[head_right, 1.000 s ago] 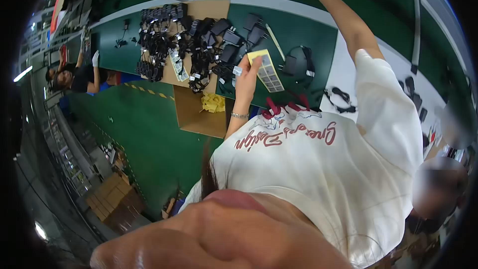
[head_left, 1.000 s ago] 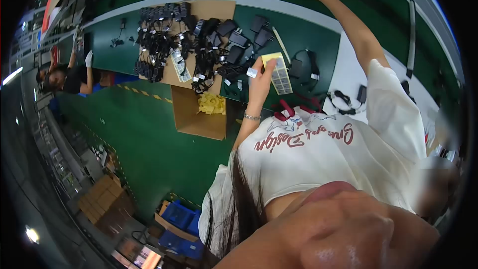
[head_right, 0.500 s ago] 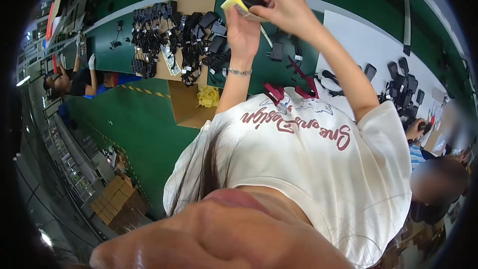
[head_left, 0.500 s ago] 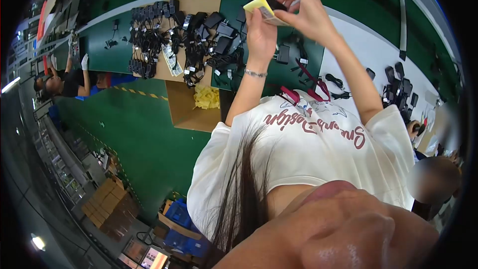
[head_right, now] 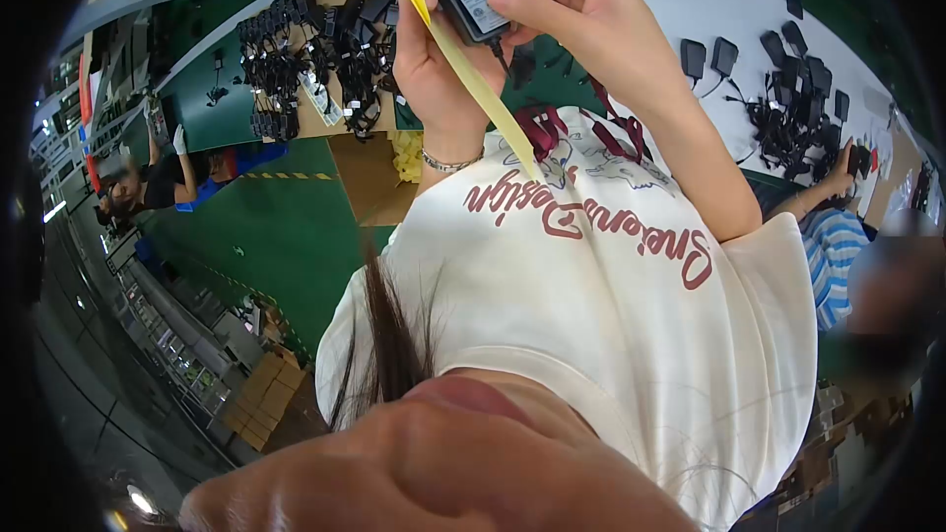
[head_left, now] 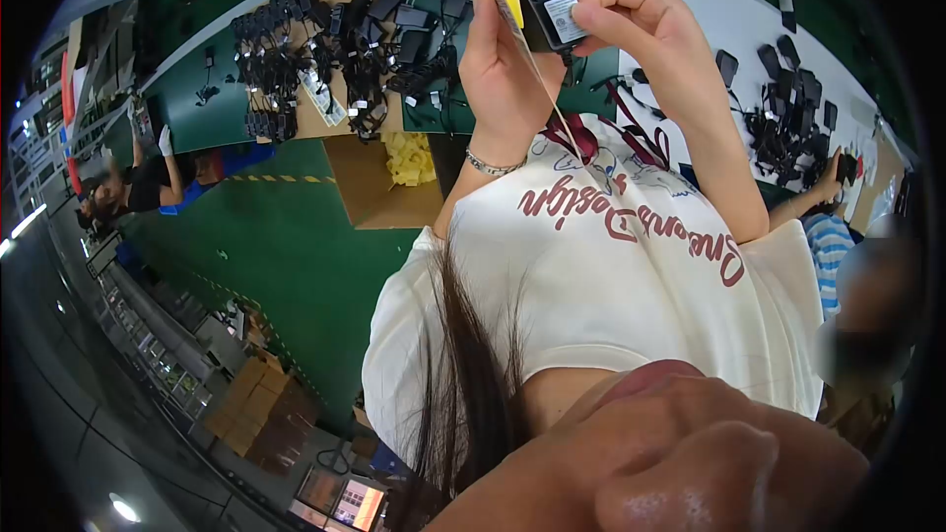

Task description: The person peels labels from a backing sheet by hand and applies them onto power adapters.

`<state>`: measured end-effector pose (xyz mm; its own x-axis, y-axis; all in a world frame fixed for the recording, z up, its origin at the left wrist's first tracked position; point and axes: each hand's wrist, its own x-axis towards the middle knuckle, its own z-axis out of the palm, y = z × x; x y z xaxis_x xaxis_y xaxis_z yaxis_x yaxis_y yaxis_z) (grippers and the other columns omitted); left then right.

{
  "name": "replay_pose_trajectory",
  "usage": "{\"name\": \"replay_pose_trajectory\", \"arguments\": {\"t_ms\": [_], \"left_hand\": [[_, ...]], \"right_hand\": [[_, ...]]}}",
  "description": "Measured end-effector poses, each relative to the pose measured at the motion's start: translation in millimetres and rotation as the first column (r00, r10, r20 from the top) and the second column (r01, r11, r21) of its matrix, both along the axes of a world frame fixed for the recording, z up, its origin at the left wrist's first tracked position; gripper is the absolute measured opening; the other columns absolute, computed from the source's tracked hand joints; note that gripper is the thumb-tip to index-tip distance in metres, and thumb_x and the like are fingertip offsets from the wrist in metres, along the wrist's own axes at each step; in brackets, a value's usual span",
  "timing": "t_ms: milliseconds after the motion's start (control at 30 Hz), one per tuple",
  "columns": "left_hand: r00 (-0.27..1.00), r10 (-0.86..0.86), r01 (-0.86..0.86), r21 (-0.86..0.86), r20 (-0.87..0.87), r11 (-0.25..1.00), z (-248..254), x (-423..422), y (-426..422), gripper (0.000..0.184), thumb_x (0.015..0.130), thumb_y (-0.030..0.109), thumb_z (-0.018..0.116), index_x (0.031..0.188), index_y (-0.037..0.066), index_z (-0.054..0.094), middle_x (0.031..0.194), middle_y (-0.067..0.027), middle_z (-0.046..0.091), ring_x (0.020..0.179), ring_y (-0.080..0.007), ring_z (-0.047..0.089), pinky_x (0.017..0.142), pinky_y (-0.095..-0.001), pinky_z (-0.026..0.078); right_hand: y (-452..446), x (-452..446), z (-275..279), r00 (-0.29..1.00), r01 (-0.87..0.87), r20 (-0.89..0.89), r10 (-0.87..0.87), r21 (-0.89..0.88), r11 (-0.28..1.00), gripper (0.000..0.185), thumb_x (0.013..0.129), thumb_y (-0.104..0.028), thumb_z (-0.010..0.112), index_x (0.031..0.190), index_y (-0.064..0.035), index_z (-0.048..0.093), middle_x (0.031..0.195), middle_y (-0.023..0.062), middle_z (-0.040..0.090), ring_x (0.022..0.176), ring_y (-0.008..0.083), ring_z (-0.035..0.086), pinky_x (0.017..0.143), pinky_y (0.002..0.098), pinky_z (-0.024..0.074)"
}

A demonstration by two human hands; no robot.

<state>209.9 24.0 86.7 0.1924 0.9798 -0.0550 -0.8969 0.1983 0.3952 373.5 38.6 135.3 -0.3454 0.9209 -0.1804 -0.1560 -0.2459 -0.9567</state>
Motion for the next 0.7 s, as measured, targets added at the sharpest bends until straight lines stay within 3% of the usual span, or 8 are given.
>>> {"name": "replay_pose_trajectory", "arguments": {"t_ms": [200,700], "left_hand": [[1.0,-0.02,0.02,-0.009,-0.018,1.0,-2,7,-3,0.046,0.11,0.046,0.033,0.133,0.013,0.056,0.125,-0.0028,0.067,0.118,-0.0177,0.062,0.104,-0.0386,0.046],[0.997,0.032,-0.033,-0.013,-0.069,0.999,5,8,-7,0.045,0.11,0.047,0.035,0.13,0.014,0.058,0.121,-0.0017,0.067,0.112,-0.0167,0.063,0.101,-0.0385,0.047]], "right_hand": [[-14,1,-15,0.993,0.11,0.036,-0.112,0.05,0.993,0.017,0.097,-0.016,0.069,0.096,0.0005,0.069,0.109,0.0038,0.065,0.093,0.0119,0.064,0.076,0.0292,0.057],[-18,-4,-9,0.991,0.127,0.032,-0.131,0.103,0.987,0.017,0.097,-0.017,0.07,0.094,-0.0003,0.068,0.108,0.0023,0.062,0.09,0.0099,0.062,0.075,0.0248,0.0536]]}}
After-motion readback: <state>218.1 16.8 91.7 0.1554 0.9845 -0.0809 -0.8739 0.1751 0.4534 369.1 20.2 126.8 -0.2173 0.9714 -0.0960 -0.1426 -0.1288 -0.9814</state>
